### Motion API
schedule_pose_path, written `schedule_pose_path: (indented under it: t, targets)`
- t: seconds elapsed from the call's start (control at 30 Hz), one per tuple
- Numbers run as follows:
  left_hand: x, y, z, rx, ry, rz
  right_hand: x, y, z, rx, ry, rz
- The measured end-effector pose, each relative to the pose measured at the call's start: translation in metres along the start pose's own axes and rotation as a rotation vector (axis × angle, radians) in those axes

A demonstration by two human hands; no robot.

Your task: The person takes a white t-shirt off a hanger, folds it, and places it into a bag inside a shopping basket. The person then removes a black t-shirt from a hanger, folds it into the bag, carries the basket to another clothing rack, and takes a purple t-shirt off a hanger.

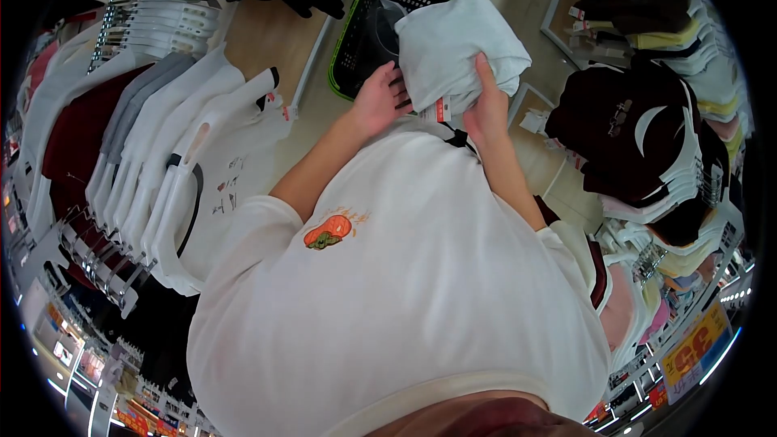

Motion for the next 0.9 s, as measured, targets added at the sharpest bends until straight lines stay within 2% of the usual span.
schedule_pose_path:
  t: [0.1, 0.2, 0.23, 0.27, 0.33, 0.37, 0.47, 0.7, 0.83, 0.9]
  targets:
    - [0.010, 0.002, -0.007, -0.022, 0.017, 0.056, -0.007, 0.008, -0.014, -0.014, -0.011, -0.014]
    - [0.023, 0.005, 0.005, 0.101, 0.067, 0.154, -0.006, 0.016, -0.032, 0.051, -0.043, -0.074]
    - [0.022, 0.011, 0.015, 0.200, 0.175, 0.139, -0.006, 0.020, -0.038, 0.074, -0.070, -0.099]
    - [0.029, 0.008, 0.030, 0.422, 0.239, 0.038, -0.008, 0.023, -0.043, 0.099, -0.098, -0.122]
    - [0.047, -0.013, 0.058, 0.715, 0.576, 0.112, -0.011, 0.029, -0.049, 0.152, -0.190, -0.228]
    - [0.048, -0.013, 0.064, 0.789, 0.620, 0.086, -0.010, 0.032, -0.049, 0.177, -0.238, -0.281]
    - [0.054, -0.002, 0.062, 0.470, 0.504, -0.132, -0.004, 0.038, -0.043, 0.248, -0.304, -0.345]
    - [0.033, 0.015, 0.044, 0.359, 0.325, -0.049, -0.014, 0.057, -0.006, 0.342, -0.441, -0.291]
    - [0.007, 0.028, 0.020, 0.335, 0.510, -0.079, -0.026, 0.073, 0.012, 0.464, -0.381, -0.206]
    - [-0.003, 0.036, 0.012, 0.321, 0.506, -0.065, -0.028, 0.077, 0.018, 0.556, -0.368, -0.175]
Point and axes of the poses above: each hand's wrist, its own y-axis towards the middle knuckle, its own x-axis out of the palm, z = x × y, the point moved 7 cm from there along y, towards the middle knuckle, and after that the axes turned 5 degrees about x, right-handed, at the moved point
